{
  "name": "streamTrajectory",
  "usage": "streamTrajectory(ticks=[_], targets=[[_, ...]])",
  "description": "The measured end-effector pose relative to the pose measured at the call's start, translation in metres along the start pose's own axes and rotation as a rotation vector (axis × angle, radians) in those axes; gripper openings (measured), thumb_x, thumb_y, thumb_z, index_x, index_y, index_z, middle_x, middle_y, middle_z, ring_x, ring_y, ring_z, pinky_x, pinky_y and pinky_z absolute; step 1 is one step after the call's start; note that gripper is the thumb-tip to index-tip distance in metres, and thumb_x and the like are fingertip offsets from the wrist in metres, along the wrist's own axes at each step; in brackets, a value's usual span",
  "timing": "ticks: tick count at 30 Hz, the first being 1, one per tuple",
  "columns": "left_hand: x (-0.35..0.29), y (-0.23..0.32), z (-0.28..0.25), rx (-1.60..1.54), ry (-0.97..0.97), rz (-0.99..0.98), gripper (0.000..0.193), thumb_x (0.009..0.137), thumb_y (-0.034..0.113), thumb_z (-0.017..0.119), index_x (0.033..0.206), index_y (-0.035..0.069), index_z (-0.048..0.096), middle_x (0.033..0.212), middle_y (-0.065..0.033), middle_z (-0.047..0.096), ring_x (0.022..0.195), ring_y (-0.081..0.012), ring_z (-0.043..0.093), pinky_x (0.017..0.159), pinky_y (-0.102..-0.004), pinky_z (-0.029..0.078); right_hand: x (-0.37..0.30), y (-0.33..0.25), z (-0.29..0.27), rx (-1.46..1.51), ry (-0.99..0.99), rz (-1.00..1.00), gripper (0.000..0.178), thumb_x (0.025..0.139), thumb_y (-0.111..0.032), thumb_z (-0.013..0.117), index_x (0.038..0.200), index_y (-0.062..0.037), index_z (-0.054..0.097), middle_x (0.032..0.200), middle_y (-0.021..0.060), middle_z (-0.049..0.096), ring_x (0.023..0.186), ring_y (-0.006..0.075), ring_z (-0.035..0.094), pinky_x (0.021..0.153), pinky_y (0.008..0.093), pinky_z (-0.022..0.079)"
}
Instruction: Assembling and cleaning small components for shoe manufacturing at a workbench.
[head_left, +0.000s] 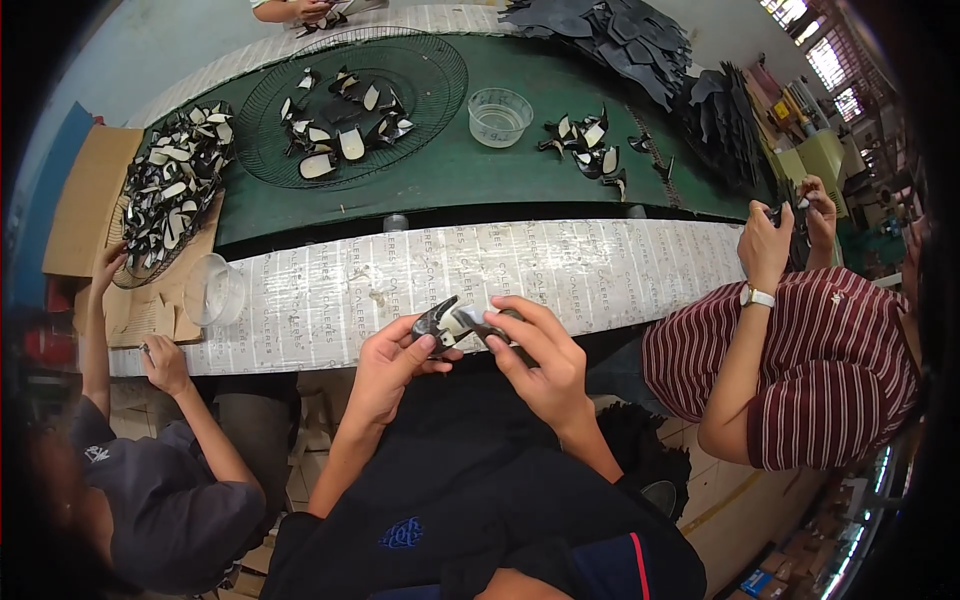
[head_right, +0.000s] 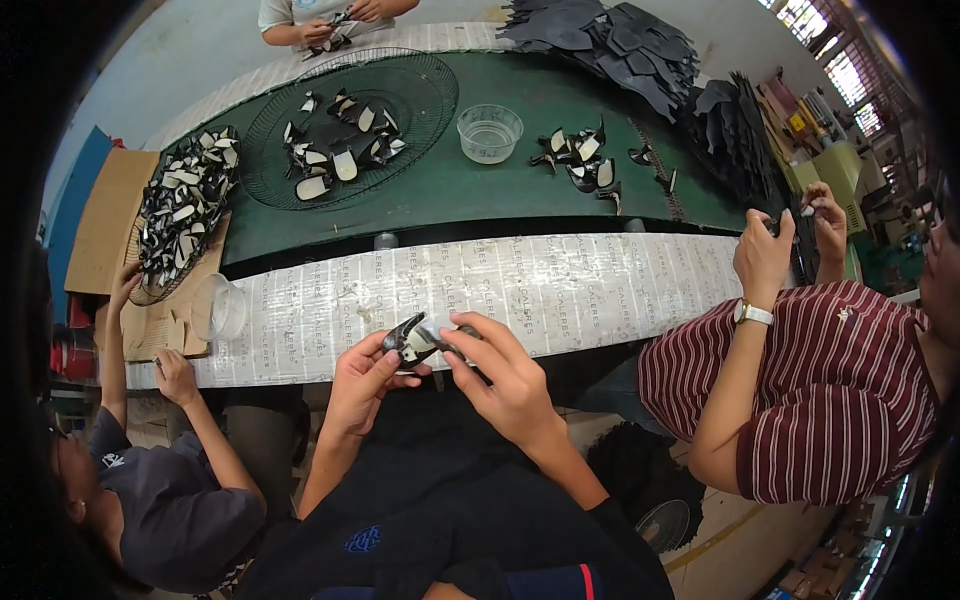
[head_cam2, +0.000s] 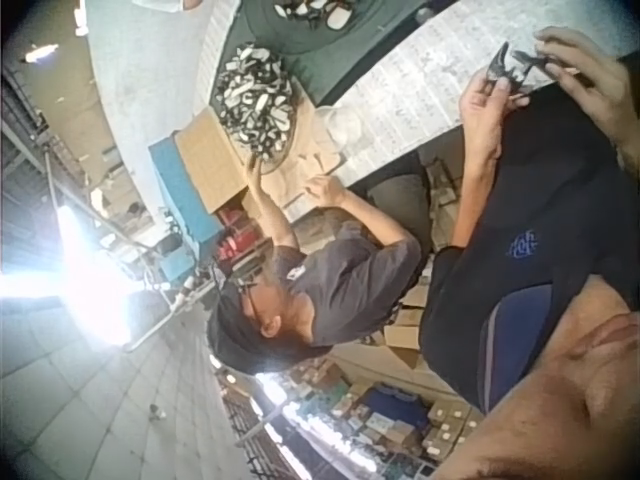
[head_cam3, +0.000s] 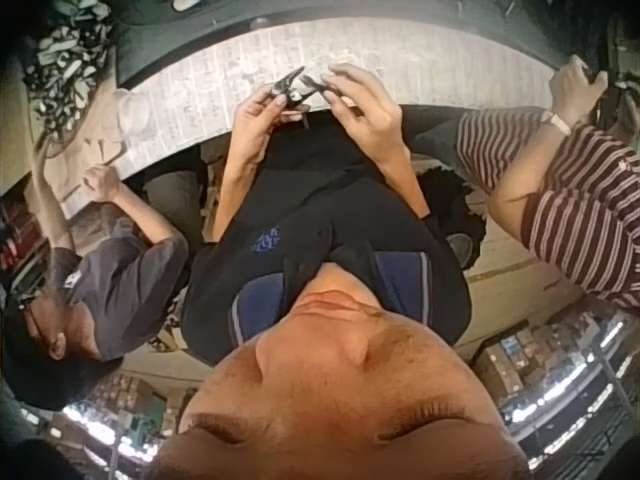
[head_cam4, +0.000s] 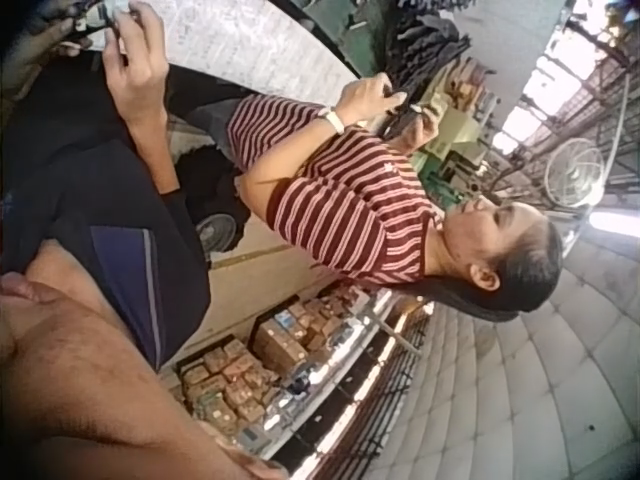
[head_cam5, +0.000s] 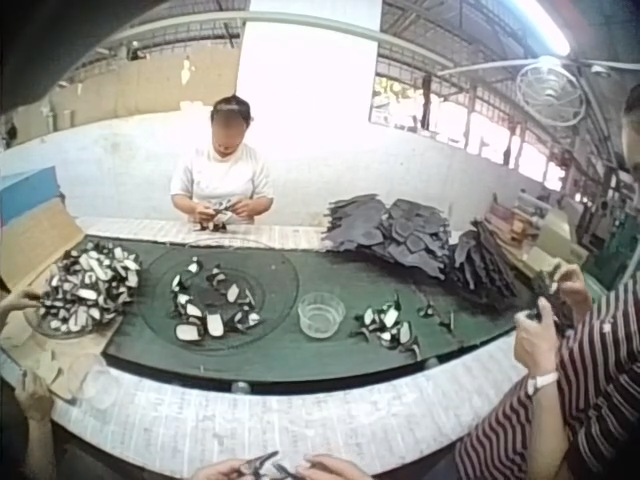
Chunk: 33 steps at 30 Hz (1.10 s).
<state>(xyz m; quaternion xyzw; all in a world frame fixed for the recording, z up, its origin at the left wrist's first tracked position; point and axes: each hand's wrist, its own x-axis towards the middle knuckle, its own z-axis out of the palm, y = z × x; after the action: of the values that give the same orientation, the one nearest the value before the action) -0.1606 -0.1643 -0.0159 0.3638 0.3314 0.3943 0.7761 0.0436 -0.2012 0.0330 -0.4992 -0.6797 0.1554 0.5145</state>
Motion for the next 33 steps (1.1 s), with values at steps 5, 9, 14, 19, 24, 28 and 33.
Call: streamTrajectory(ticks=[5, 9, 14, 19, 24, 28, 33], targets=[[-0.001, 0.002, 0.005, 0.041, 0.023, 0.010, 0.038, 0.095, 0.010, 0.062, 0.128, -0.006, 0.054, 0.108, -0.0145, 0.068, 0.092, -0.0223, 0.070, 0.077, -0.0280, 0.058, 0.002, 0.000, 0.003, 0.014, -0.138, -0.090, 0.031, 0.082, 0.003, 0.070, 0.112, 0.0002, 0.065, 0.116, 0.0172, 0.061, 0.094, 0.0288, 0.067, 0.073, 0.0330, 0.057], [-0.002, 0.001, 0.006, 0.065, 0.031, 0.024, 0.039, 0.095, 0.009, 0.062, 0.130, -0.006, 0.054, 0.108, -0.0141, 0.067, 0.093, -0.0212, 0.069, 0.077, -0.0289, 0.058, 0.002, 0.002, 0.007, 0.006, -0.114, -0.080, 0.028, 0.080, 0.004, 0.072, 0.109, 0.0002, 0.068, 0.115, 0.0163, 0.064, 0.090, 0.0240, 0.067, 0.074, 0.0303, 0.056], [-0.002, 0.001, 0.006, 0.117, 0.036, 0.044, 0.036, 0.094, 0.007, 0.061, 0.127, -0.006, 0.055, 0.109, -0.0142, 0.067, 0.093, -0.0227, 0.069, 0.077, -0.0305, 0.059, 0.002, 0.004, 0.007, -0.074, -0.061, -0.050, 0.027, 0.081, 0.003, 0.071, 0.108, 0.0004, 0.068, 0.115, 0.0161, 0.064, 0.091, 0.0258, 0.067, 0.074, 0.0309, 0.056], [-0.001, 0.001, 0.005, 0.117, 0.024, 0.028, 0.038, 0.095, 0.009, 0.061, 0.128, -0.008, 0.054, 0.108, -0.0148, 0.067, 0.094, -0.0210, 0.068, 0.078, -0.0292, 0.057, 0.003, 0.007, 0.002, -0.137, -0.010, -0.045, 0.026, 0.081, 0.004, 0.071, 0.107, 0.0009, 0.069, 0.112, 0.0161, 0.064, 0.093, 0.0275, 0.067, 0.075, 0.0310, 0.056], [-0.001, 0.002, 0.000, -0.041, -0.026, -0.029, 0.037, 0.098, 0.014, 0.057, 0.128, -0.007, 0.052, 0.110, -0.0181, 0.066, 0.095, -0.0257, 0.070, 0.080, -0.0297, 0.058, 0.001, 0.008, -0.009, -0.072, 0.073, 0.062, 0.026, 0.081, 0.005, 0.069, 0.106, 0.0022, 0.068, 0.112, 0.0164, 0.065, 0.093, 0.0251, 0.068, 0.075, 0.0297, 0.056], [-0.002, 0.002, -0.003, -0.116, -0.058, -0.039, 0.038, 0.099, 0.016, 0.055, 0.129, -0.007, 0.050, 0.112, -0.0193, 0.066, 0.097, -0.0277, 0.070, 0.081, -0.0302, 0.059, -0.002, 0.002, -0.013, 0.028, 0.100, 0.159, 0.026, 0.083, 0.003, 0.070, 0.109, 0.0016, 0.068, 0.112, 0.0153, 0.064, 0.089, 0.0216, 0.068, 0.072, 0.0273, 0.057], [0.000, 0.004, -0.001, -0.157, -0.053, -0.069, 0.035, 0.099, 0.015, 0.055, 0.126, -0.006, 0.049, 0.113, -0.0194, 0.065, 0.100, -0.0297, 0.069, 0.084, -0.0318, 0.059, -0.005, -0.006, -0.007, 0.099, 0.064, 0.156, 0.025, 0.084, 0.002, 0.070, 0.109, 0.0017, 0.068, 0.112, 0.0153, 0.064, 0.088, 0.0198, 0.067, 0.071, 0.0263, 0.057]])
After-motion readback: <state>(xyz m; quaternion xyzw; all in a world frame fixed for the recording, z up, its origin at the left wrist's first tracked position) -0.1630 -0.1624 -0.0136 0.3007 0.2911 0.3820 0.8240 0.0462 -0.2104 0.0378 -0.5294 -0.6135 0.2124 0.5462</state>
